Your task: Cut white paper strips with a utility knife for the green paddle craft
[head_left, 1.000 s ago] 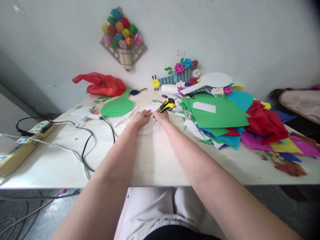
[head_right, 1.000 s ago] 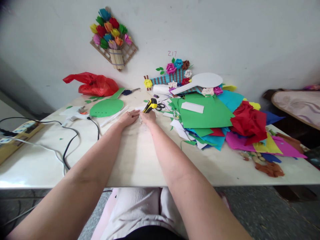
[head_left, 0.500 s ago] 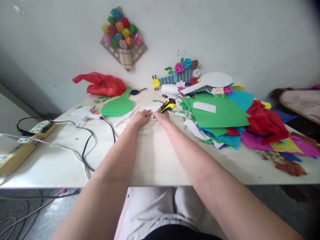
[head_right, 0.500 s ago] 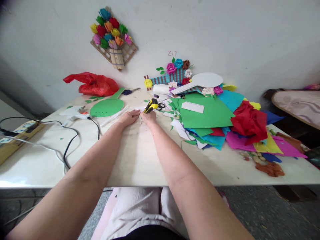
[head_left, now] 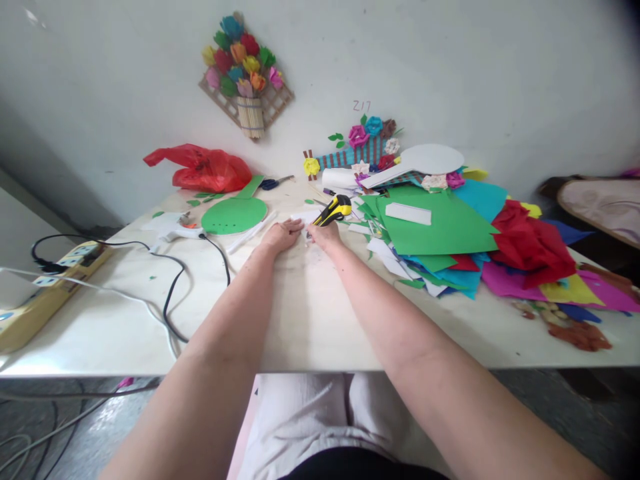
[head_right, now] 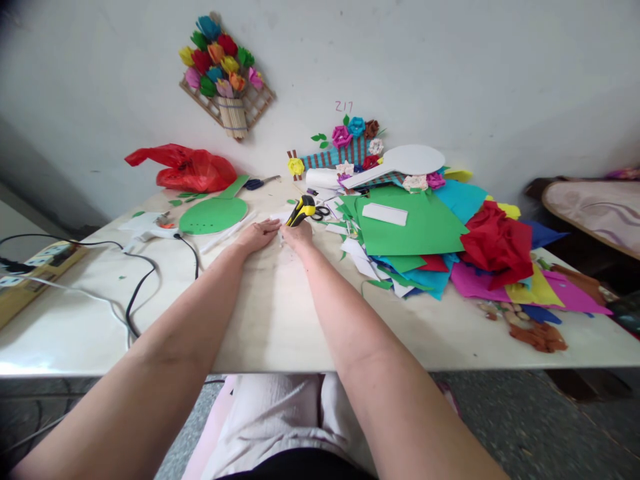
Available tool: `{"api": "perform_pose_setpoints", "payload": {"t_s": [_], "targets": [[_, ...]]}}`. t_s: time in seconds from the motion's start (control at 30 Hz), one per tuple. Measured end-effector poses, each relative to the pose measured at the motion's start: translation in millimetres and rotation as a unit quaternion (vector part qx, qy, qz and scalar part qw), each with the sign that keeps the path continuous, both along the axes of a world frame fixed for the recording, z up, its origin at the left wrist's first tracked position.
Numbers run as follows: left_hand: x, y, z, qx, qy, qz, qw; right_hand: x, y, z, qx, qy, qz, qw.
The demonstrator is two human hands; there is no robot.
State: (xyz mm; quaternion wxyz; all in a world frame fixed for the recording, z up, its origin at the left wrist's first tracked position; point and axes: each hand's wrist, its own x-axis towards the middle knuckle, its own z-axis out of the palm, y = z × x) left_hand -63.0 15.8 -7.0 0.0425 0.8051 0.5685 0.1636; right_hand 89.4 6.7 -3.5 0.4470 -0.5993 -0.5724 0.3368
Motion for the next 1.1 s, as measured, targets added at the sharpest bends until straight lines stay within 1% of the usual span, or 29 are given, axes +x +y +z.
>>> {"api": "perform_pose_setpoints", "payload": {"t_s": [0.23,0.53,0.73,0.93,1.1], "targets": [[1.3,-1.6,0.9,0.001,-0.01,0.004,1.0,1.5,-1.2,1.3,0.01,-0.012,0.006,1.0],[-0.5,2.5,-3.3,0.0,-0.016,0.002,1.0,2.4,-3.1,3.6,0.012,-0.025,0.008,1.0],[-1.6,4.1,-4.6,-0.001,0.001,-0.008,1.0,2.3,-2.3,2.8,0.018,-0.038,0.001,0.999],[-0.4,2.3,-4.0,0.003,0.001,0.001,1.0,2.4,-3.4,2.4,0.031,-0.045,0.005,0.998],[0.9,-0.4,-1.8,-0.001,0.011,0.0,1.0,3.8,-6.3,4.5,0.038,-0.03,0.006,0.999]]}}
